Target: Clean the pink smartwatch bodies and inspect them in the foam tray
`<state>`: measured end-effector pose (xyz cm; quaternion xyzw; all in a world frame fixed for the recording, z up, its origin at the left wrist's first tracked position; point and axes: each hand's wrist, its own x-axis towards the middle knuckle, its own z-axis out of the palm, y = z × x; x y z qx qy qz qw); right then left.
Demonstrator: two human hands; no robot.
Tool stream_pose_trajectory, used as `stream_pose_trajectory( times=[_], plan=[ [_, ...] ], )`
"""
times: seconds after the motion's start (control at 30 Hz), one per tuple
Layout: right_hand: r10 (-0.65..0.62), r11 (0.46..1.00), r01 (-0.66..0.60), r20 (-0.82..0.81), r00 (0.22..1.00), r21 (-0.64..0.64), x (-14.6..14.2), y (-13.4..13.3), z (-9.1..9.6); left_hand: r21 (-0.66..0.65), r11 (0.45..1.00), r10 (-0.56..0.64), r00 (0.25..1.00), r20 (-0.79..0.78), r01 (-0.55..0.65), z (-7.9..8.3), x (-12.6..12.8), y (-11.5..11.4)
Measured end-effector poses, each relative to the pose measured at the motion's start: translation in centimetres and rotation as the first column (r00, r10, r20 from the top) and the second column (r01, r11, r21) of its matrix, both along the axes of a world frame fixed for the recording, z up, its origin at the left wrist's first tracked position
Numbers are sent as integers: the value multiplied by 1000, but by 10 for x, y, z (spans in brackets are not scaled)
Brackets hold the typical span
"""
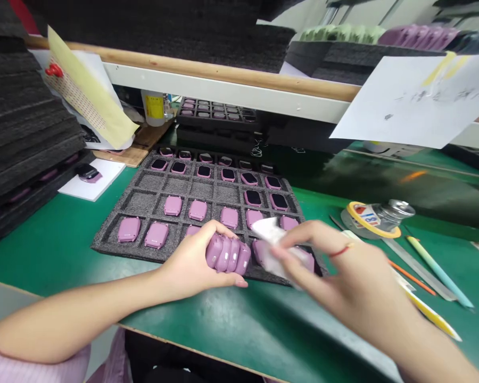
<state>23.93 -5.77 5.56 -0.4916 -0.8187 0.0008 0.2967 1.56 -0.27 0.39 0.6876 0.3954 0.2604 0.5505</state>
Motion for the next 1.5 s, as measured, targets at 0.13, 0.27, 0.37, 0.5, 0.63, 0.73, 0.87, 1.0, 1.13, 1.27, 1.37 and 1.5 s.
stream_pose_trajectory(
  times=[0.13,0.27,0.37,0.5,0.63,0.73,0.87,1.0,1.13,1.27,1.37,1.5],
  plan=[
    [236,971,-238,64,970,21,-34,8,-9,-31,999,-19,998,62,21,0,0,2],
    [184,979,-186,24,983,82,-29,26,-23,-40,999,-12,1000,-10,12,-1,0,1],
    [181,980,-180,2,984,89,-26,26,-26,-16,1000,-7,999,-39,7,-4,1,0],
    [177,976,-182,49,983,117,-28,22,-27,-3,1000,-5,1000,-22,5,-4,1,0],
    [99,985,-92,-42,994,146,-19,33,-20,26,1000,4,997,-82,-2,1,1,0],
    [-10,999,24,-285,958,47,2,42,-8,57,998,32,999,-42,-30,4,0,-1],
    [-312,950,312,8,950,32,56,47,-7,48,998,30,1000,1,-30,5,-1,-3],
    [-375,926,368,339,863,87,105,40,-19,45,998,40,998,51,-43,6,0,-5],
    [-163,985,172,264,951,-11,73,29,-13,1,1000,28,993,113,-28,6,1,-7],
    [264,945,-263,-20,964,-195,-7,21,-10,-53,998,41,977,210,-31,3,3,-9],
    [337,925,-361,-182,924,-119,-41,24,-23,-63,998,26,960,279,-9,3,2,-9],
    [334,931,-363,-315,888,-37,-52,33,-35,-134,987,-28,917,399,88,7,-1,-5]
  ],
)
